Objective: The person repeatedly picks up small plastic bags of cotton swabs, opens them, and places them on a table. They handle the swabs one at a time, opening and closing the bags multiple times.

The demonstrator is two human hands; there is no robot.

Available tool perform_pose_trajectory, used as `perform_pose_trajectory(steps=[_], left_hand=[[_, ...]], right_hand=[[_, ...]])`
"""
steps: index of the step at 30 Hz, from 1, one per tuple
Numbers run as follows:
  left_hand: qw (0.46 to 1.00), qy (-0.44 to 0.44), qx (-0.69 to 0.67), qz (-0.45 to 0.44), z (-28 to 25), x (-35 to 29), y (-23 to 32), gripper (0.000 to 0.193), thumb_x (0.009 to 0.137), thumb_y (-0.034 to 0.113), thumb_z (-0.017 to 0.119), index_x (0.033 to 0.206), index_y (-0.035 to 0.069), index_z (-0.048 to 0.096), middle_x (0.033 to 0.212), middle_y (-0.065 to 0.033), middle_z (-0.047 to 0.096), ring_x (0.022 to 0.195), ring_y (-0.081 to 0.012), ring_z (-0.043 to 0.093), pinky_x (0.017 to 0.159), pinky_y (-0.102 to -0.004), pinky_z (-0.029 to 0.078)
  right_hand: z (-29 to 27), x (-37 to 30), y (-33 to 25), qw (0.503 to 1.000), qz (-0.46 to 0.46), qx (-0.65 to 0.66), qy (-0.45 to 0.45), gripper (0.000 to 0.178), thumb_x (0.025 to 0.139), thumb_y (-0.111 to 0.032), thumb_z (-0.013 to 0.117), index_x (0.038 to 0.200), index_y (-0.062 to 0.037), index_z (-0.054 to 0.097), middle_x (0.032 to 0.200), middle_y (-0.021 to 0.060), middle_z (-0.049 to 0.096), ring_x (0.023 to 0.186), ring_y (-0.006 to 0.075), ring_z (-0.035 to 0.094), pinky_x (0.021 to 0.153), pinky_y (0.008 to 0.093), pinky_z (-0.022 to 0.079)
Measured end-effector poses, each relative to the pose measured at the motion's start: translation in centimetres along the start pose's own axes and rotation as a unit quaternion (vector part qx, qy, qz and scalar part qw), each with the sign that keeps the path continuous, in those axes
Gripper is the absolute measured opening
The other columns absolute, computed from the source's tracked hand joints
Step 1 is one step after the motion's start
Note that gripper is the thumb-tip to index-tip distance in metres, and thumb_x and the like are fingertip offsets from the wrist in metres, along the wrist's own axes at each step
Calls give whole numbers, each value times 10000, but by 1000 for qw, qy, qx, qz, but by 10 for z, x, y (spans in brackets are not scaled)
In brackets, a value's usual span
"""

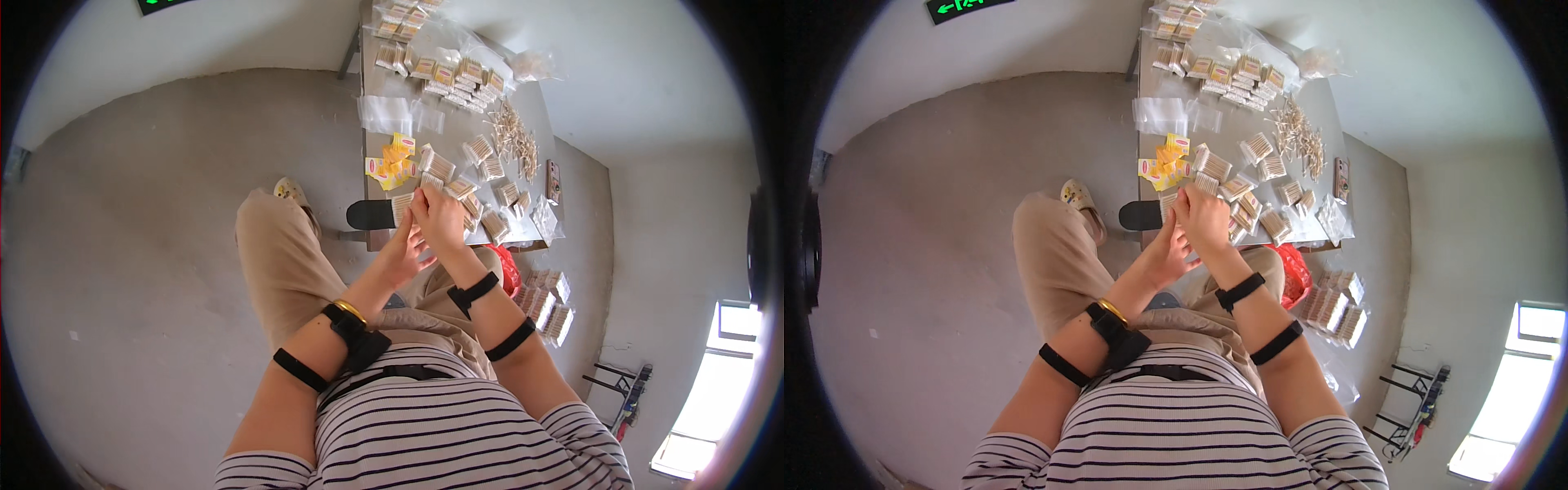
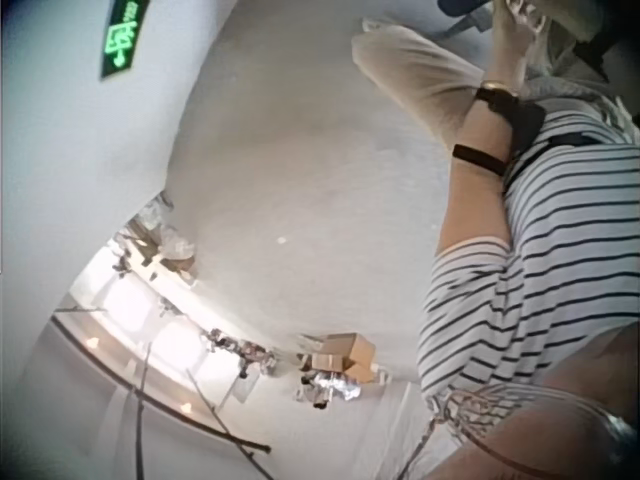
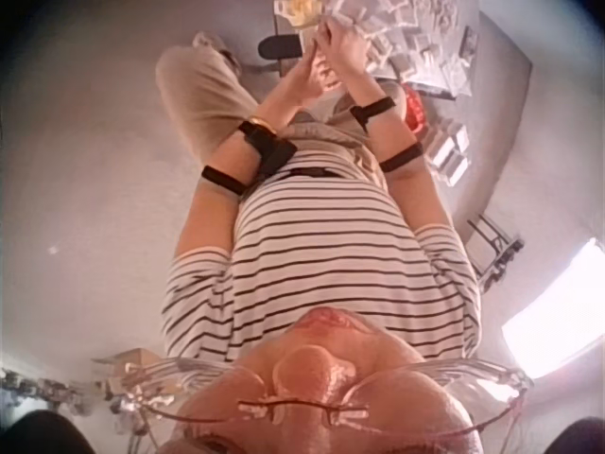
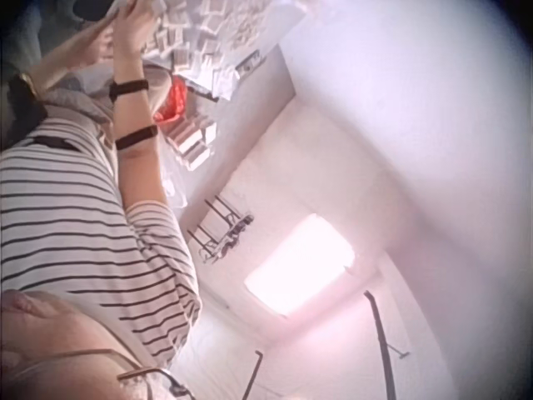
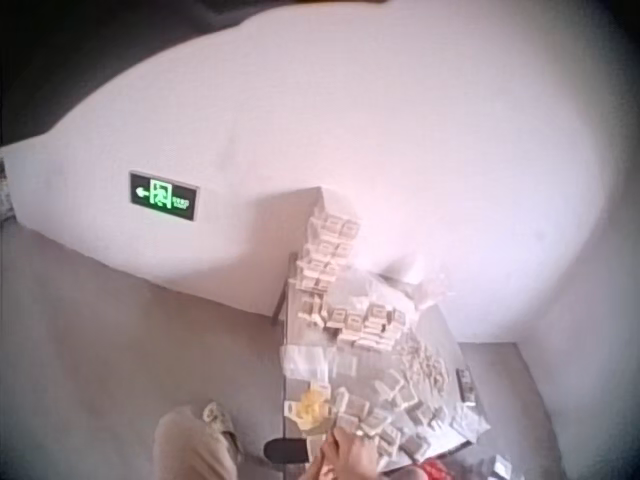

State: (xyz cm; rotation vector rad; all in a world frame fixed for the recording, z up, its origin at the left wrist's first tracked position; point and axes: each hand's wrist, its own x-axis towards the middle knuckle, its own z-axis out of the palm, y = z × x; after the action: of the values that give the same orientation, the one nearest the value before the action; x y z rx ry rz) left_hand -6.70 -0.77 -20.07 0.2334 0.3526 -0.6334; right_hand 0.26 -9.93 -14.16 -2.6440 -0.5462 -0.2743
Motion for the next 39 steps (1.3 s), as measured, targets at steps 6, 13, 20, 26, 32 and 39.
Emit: perform_pose_trajectory(steps=[6,13,20,26,32,39], left_hand=[[956,180,232,-9,-55,-3,2,404,977,448,662,1235,139,630,1207,-18,714,1184,-125,608,948,-365,413],[942,121,311,-50,-43,-12,3,300,979,320,671,1109,49,681,1011,-83,745,854,-159,694,903,-318,476],[931,117,344,-44,-45,-8,3,337,970,330,698,1108,23,683,1008,-71,747,882,-151,685,882,-311,492],[926,125,350,-67,-45,-12,1,319,980,351,681,1122,65,698,1024,-42,753,892,-136,685,891,-323,463],[933,139,327,-58,-49,-15,3,382,1013,440,618,1177,105,696,1132,-30,750,988,-121,680,868,-294,442],[997,16,61,33,31,-45,46,777,1009,753,384,1276,81,669,1235,-45,730,1105,-199,665,1065,-468,405]], right_hand=[[23,11,12,999,1,-48,-14,239,972,-240,634,817,-60,612,701,165,658,637,391,660,571,486,516],[43,9,23,999,-28,-27,-28,238,957,-231,651,789,-74,590,666,157,639,605,400,640,563,491,514],[47,12,34,999,-24,-23,-27,248,957,-205,649,765,-70,571,647,165,626,602,400,642,549,489,509],[46,1,42,998,-12,-31,-56,222,960,-208,642,789,-76,593,665,167,634,615,405,648,559,504,510],[38,-1,40,998,22,-14,-52,216,979,-211,627,821,-66,605,696,190,637,648,419,649,567,506,500],[-32,20,-21,944,151,291,40,288,1074,-189,551,848,-10,560,636,41,454,596,118,413,560,317,369]])
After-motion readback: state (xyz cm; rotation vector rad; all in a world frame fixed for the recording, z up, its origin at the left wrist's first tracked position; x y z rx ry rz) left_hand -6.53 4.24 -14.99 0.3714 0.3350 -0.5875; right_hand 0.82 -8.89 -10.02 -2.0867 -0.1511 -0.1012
